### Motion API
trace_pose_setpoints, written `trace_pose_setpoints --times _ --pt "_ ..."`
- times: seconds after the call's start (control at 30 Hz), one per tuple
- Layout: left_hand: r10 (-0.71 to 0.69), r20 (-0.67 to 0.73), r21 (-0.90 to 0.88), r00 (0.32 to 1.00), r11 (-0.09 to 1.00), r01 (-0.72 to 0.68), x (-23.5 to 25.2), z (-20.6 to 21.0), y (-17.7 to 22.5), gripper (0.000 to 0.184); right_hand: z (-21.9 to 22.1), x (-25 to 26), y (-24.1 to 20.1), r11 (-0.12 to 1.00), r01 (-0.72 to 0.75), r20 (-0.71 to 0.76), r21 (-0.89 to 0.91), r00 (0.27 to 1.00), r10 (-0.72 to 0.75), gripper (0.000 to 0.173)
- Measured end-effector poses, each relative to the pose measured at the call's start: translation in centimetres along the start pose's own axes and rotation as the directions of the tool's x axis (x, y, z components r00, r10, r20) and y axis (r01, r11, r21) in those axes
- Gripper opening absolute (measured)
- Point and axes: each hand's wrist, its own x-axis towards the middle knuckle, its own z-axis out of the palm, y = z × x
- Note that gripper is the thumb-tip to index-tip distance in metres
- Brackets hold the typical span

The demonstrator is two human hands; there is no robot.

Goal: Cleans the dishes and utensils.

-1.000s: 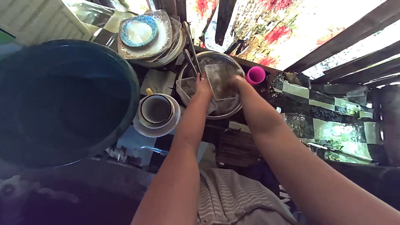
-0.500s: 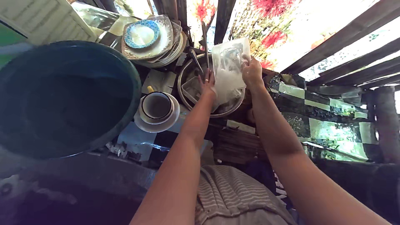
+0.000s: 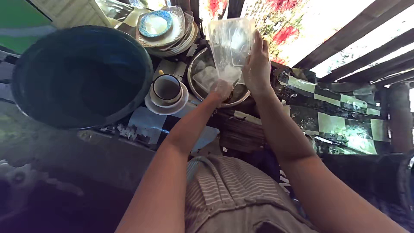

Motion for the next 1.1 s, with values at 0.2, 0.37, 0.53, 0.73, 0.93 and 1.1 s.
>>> trace_pose_setpoints --times 0.2,0.37,0.53,0.73,0.93,1.1 --pt "-0.183 -0.124 -0.521 0.975 0.848 0.093 -2.2 -7.2 1.9 0.037 -1.6 -0.4 -2.1 0.959 0.282 -0.294 0.027 0.919 -0.263 0.066" --pt "-0.406 -0.188 -0.872 0.894 0.487 0.038 -3.5 -9.6 1.0 0.040 0.3 -0.1 -0.2 0.888 0.448 -0.367 -0.100 0.813 -0.452 0.066" --pt "-0.469 -0.270 -0.961 0.841 0.178 -0.210 -4.1 -8.5 -1.7 0.036 3.6 -4.0 1.8 0.852 0.524 -0.154 0.008 0.842 -0.517 0.078" --pt "-0.455 -0.184 -0.982 0.871 0.133 -0.138 -3.5 -9.1 -0.9 0.069 4.8 -6.3 4.5 0.900 0.421 -0.118 0.114 0.905 -0.408 0.076" --pt "0.006 -0.417 -0.623 0.909 0.726 -0.291 -5.7 -7.8 4.1 0.031 1.6 -6.9 9.1 0.645 -0.033 0.131 0.764 0.986 -0.105 0.055" --pt "0.639 -0.248 0.096 0.728 0.764 -0.638 -4.8 0.8 12.0 0.026 -6.9 -8.3 15.0 0.394 -0.503 0.325 0.770 0.839 0.436 0.064"
